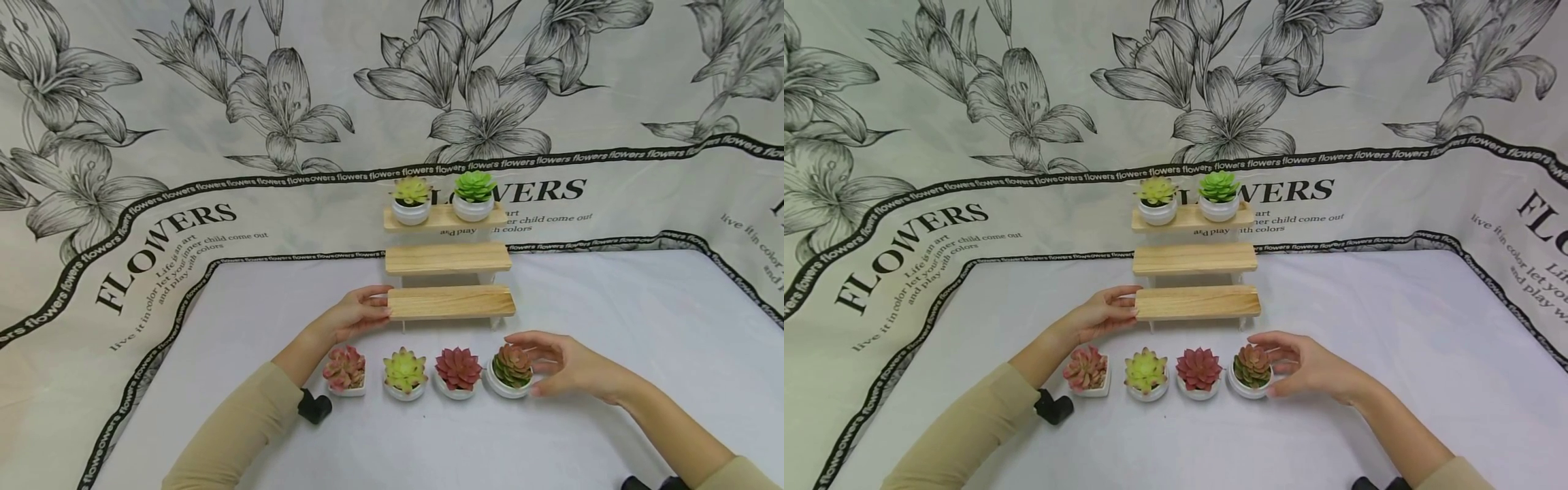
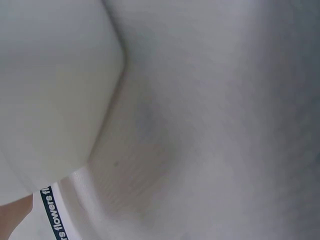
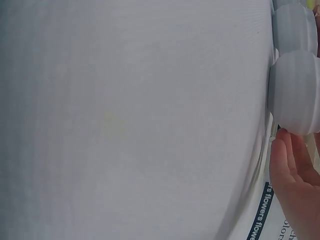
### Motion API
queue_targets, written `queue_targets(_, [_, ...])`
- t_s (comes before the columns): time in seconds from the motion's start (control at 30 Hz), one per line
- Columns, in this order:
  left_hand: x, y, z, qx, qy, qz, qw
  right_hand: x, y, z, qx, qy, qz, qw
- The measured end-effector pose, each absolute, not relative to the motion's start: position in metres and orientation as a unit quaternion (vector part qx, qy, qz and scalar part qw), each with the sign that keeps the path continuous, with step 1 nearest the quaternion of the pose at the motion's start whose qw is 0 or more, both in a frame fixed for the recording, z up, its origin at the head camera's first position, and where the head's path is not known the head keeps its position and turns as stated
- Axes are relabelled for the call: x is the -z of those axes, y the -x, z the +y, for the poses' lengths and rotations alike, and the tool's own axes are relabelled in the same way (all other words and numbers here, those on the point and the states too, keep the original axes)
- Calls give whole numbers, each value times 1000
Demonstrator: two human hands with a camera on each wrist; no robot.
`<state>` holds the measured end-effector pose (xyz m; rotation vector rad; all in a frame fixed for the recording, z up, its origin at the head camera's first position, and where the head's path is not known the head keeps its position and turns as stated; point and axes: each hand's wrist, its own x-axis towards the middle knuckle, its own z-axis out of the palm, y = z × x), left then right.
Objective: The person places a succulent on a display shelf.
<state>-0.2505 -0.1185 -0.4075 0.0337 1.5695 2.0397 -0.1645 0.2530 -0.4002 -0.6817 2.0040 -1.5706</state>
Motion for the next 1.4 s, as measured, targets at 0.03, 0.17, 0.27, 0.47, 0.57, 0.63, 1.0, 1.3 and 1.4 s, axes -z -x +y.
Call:
queue_targets(0.03, [407, 250, -119, -761, -12, 585, 280, 401, 165, 252, 577, 252, 735, 251])
queue_targets(0.17, [407, 250, -119, -761, -11, 585, 279, 403, 164, 249, 575, 245, 737, 257])
queue_targets(0.27, [408, 250, -119, -762, -14, 585, 279, 404, 164, 247, 575, 238, 736, 267])
queue_targets(0.47, [409, 251, -119, -761, -16, 586, 278, 406, 166, 244, 575, 241, 731, 275])
queue_targets(0.57, [408, 250, -119, -760, -13, 587, 278, 407, 166, 244, 584, 248, 720, 283])
queue_targets(0.63, [407, 250, -119, -759, -11, 588, 278, 407, 166, 243, 588, 249, 714, 287])
queue_targets(1.0, [409, 251, -119, -762, -14, 585, 279, 406, 166, 242, 591, 245, 710, 294])
queue_targets(1.3, [408, 250, -119, -758, -14, 589, 279, 404, 165, 242, 582, 230, 725, 288])
queue_targets(1.4, [407, 250, -119, -756, -14, 591, 280, 404, 165, 242, 580, 228, 727, 288])
